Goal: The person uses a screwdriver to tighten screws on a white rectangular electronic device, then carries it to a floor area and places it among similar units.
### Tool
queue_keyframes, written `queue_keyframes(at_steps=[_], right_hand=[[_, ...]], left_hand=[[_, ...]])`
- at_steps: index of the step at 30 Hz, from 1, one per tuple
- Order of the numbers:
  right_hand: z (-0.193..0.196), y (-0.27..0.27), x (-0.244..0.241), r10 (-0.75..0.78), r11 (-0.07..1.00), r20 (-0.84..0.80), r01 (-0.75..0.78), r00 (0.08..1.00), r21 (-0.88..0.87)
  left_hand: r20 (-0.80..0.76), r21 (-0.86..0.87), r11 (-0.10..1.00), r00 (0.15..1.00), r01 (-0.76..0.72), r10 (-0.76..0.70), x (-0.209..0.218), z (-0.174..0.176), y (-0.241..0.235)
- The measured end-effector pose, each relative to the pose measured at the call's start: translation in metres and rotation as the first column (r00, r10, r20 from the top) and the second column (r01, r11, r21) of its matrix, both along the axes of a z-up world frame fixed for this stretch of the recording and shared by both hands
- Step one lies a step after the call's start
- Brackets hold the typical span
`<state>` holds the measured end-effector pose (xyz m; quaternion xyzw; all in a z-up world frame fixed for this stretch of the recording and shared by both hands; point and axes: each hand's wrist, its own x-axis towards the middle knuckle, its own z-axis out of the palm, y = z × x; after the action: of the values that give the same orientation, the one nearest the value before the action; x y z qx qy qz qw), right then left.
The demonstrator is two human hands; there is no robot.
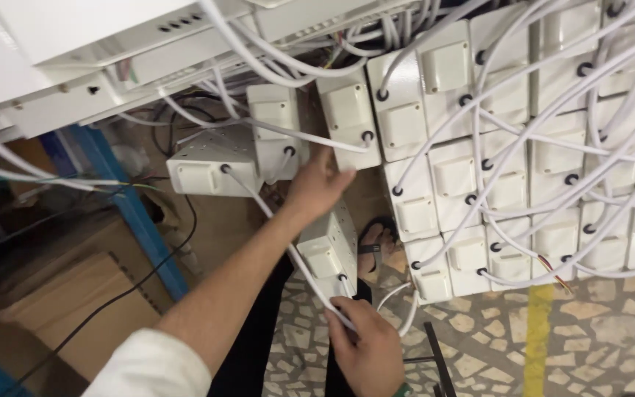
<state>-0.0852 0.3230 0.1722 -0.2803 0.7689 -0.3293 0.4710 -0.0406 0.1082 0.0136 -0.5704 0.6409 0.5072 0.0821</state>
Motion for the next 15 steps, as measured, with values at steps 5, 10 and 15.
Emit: queue_keyframes(at_steps=[5, 10, 15], right_hand=[[-0.034, 0.024, 0.011, 0.097, 0.995, -0.142, -0.090, 0.985, 0.052], [-0.094, 0.057, 0.043, 0.226, 0.969, -0.134, -0.208, 0.965, 0.137], [-0.115, 0.041, 0.065, -0.048, 0.904, 0.024, 0.033, 0.999, 0.427]], left_hand=[[-0.021, -0.376, 0.863, 0.928, 0.338, -0.373, 0.076, 0.023, 0.051], [0.144, -0.159, 0.850, 0.864, 0.502, -0.483, 0.106, 0.053, 0.051], [0.224, 0.018, 0.808, 0.785, 0.589, -0.578, 0.126, 0.047, 0.060]])
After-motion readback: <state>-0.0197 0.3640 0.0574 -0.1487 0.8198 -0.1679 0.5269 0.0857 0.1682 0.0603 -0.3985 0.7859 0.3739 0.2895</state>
